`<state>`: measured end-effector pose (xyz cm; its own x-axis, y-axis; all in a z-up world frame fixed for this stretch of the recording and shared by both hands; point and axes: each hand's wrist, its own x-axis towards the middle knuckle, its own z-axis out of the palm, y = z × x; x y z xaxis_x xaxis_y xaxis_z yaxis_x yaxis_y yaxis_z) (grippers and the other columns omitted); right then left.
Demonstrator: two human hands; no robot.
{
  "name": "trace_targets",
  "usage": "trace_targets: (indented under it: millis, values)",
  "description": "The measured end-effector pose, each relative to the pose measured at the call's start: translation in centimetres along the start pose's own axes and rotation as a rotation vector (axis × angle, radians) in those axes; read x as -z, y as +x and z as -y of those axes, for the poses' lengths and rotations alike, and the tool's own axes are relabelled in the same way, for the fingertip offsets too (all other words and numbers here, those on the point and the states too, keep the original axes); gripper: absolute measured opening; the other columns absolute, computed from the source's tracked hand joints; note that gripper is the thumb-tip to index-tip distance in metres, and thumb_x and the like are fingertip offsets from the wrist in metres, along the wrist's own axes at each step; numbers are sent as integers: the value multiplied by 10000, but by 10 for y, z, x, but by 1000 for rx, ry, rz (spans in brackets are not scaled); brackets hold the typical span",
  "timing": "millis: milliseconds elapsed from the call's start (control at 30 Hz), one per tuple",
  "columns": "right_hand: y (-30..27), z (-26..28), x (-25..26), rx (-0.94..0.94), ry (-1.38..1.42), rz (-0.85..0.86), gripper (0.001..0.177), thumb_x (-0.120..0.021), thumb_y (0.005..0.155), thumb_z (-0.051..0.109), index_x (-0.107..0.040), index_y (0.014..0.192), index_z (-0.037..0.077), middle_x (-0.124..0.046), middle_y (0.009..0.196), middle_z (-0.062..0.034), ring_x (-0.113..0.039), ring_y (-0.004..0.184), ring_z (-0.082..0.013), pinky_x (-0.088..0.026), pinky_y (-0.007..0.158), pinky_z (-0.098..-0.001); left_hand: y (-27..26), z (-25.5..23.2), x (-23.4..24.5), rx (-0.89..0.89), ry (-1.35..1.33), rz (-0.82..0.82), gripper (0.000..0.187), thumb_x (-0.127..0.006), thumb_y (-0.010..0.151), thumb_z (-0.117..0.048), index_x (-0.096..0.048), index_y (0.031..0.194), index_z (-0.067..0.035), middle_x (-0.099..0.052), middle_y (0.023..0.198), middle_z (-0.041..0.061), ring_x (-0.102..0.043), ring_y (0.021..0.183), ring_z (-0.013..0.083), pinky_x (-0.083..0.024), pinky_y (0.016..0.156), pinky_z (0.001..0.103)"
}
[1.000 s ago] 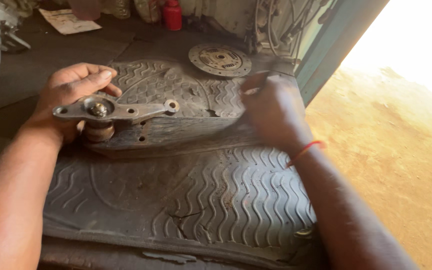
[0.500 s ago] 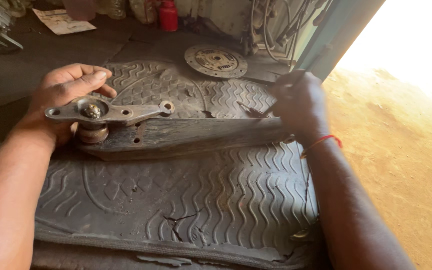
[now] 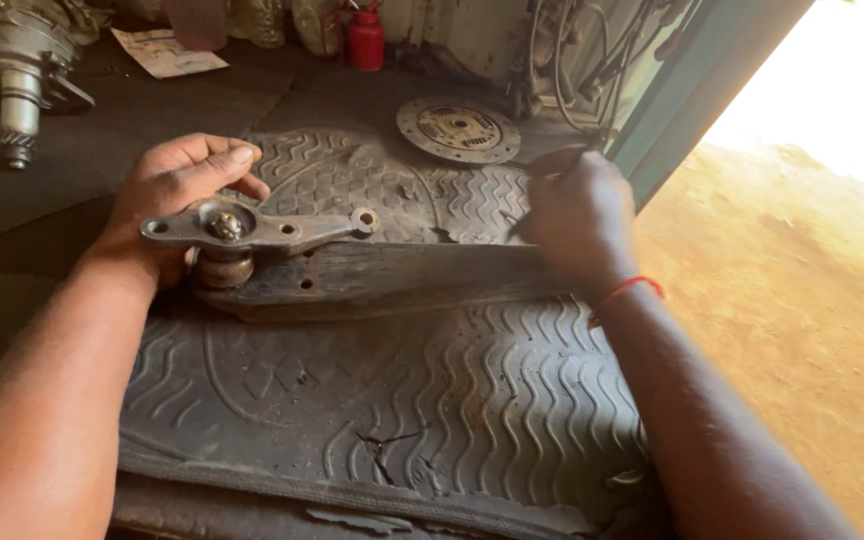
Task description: The person files a metal bracket and a long metal bar on a workbench. They hold the bracket with one hand and use a metal file with the other to smooth its surface, then repeat the filing on the long bar.
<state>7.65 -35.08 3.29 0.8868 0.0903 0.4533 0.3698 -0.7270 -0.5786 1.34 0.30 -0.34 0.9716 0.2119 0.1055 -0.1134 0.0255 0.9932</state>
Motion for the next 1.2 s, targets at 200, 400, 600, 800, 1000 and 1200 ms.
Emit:
trace_targets:
  millis: [200,400,600,800,1000,1200]
  values:
    - [-5,15,-4,45,26,22,216,-666,895,190,-754,1038,54,-761,840,-183,-763,734,-257,-589,725,-380,-10,-6,-4,43,-11,-29,316,-695,915,-329,-672,1084,-64,-708,961,89,-632,605,160,-505,428,349]
    - [-10,25,1,-88,98,63,232,-640,905,210,-747,1071,88,-770,794,-167,-775,709,-252,-593,718,-377,-6,-2,-2,19,-21,-1,329,-700,935,-327,-656,1092,-41,-698,956,108,-624,596,159,-497,429,348]
    - [-19,34,-19,146,122,93,222,-653,891,190,-756,1034,56,-761,864,-148,-768,830,-257,-584,782,-370,-8,-3,-5,33,-26,-7,322,-688,938,-317,-654,1108,-46,-695,958,103,-607,587,151,-469,401,346]
    - [-8,28,-13,-4,109,71,257,-659,867,225,-742,1064,81,-767,880,-139,-781,823,-265,-598,762,-378,-5,-2,-2,-14,15,10,312,-684,979,-299,-659,1146,-36,-708,996,117,-662,679,139,-529,492,314]
    - [-25,41,-26,109,160,162,236,-626,878,185,-719,1060,68,-758,860,-141,-776,829,-268,-593,774,-375,-14,-8,-9,16,-30,16,319,-689,985,-312,-655,1137,-33,-686,973,125,-589,604,177,-456,396,359]
    - [-30,36,-25,117,206,13,210,-599,903,173,-709,1053,75,-753,896,-172,-762,890,-333,-576,821,-409,-5,-1,0,3,61,-30,331,-626,998,-336,-642,1181,-61,-700,1032,99,-664,735,173,-561,515,384]
